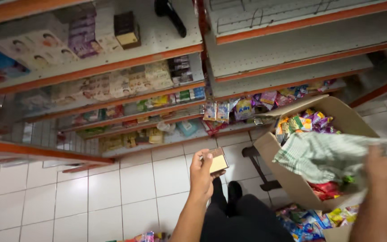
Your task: The person takes soap boxes from a cardboard box, scans each one with a handheld scanner, and places them onto a retail shelf.
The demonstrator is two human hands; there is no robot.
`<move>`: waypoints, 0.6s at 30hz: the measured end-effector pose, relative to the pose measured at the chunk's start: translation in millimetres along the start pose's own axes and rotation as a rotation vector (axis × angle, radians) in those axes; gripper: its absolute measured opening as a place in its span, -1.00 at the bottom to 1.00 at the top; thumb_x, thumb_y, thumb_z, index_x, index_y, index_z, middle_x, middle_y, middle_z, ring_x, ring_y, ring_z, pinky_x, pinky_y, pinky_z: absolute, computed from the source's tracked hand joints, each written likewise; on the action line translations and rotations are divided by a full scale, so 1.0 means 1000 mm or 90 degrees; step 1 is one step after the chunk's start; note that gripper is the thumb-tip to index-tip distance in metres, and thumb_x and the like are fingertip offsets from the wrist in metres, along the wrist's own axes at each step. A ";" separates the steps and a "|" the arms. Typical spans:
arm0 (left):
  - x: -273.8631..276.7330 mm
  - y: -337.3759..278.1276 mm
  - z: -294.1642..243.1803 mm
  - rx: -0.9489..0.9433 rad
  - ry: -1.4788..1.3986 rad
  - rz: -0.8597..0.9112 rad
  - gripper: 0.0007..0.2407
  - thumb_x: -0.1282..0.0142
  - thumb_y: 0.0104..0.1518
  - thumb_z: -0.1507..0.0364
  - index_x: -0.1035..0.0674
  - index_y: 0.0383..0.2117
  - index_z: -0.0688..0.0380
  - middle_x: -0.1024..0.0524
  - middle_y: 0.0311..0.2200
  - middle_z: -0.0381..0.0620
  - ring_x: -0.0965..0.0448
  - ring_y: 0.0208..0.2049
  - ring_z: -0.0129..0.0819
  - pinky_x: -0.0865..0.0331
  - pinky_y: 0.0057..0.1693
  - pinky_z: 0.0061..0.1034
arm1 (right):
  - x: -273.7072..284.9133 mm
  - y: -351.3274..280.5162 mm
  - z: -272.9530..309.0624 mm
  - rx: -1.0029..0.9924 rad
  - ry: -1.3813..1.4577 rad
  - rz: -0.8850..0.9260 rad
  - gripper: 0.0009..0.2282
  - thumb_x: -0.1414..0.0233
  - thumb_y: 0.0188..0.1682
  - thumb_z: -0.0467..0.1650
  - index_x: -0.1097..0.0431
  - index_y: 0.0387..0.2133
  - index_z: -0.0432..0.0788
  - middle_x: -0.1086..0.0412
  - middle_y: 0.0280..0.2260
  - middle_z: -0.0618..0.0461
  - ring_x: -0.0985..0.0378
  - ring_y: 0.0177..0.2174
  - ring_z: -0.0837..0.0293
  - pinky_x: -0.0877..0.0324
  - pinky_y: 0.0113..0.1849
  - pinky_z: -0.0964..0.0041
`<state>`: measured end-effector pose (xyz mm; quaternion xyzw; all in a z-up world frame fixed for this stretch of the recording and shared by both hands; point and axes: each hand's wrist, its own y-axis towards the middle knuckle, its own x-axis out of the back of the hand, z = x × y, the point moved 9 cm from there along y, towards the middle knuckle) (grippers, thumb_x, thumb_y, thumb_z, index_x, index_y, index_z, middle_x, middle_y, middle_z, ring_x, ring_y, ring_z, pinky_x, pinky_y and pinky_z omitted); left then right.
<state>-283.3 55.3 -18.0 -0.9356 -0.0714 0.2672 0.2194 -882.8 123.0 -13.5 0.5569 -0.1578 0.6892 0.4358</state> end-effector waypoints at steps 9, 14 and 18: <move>-0.041 0.007 -0.007 -0.087 0.132 0.017 -0.70 -0.05 0.27 0.43 -0.49 0.11 0.19 -0.54 -0.12 0.00 -0.58 -0.20 -0.34 -0.53 -0.15 -0.39 | -0.068 -0.268 0.294 0.101 0.769 0.788 -0.68 0.07 0.11 -0.37 -0.32 0.11 -0.18 -0.48 -0.11 0.07 -0.53 -0.24 0.30 -0.47 -0.18 0.36; -0.018 0.025 -0.025 -0.107 0.221 -0.013 -0.55 -0.07 0.26 0.39 -0.35 0.28 0.18 -0.59 -0.07 -0.08 -0.55 -0.13 -0.49 -0.44 0.04 -0.54 | -0.024 -0.280 0.374 0.131 0.694 0.758 -0.73 -0.02 0.12 -0.38 -0.42 0.03 -0.28 -0.46 -0.22 -0.05 -0.46 -0.30 0.21 -0.40 -0.28 0.30; 0.011 0.054 -0.023 -0.045 0.025 0.083 -0.49 -0.15 0.26 0.36 -0.24 0.28 0.24 -0.55 -0.06 -0.09 -0.55 -0.09 -0.46 -0.44 0.06 -0.52 | 0.006 -0.291 0.432 0.437 0.601 0.658 -0.73 -0.07 0.02 -0.42 -0.45 -0.03 -0.27 -0.44 -0.20 -0.03 -0.51 -0.25 0.17 -0.43 -0.20 0.33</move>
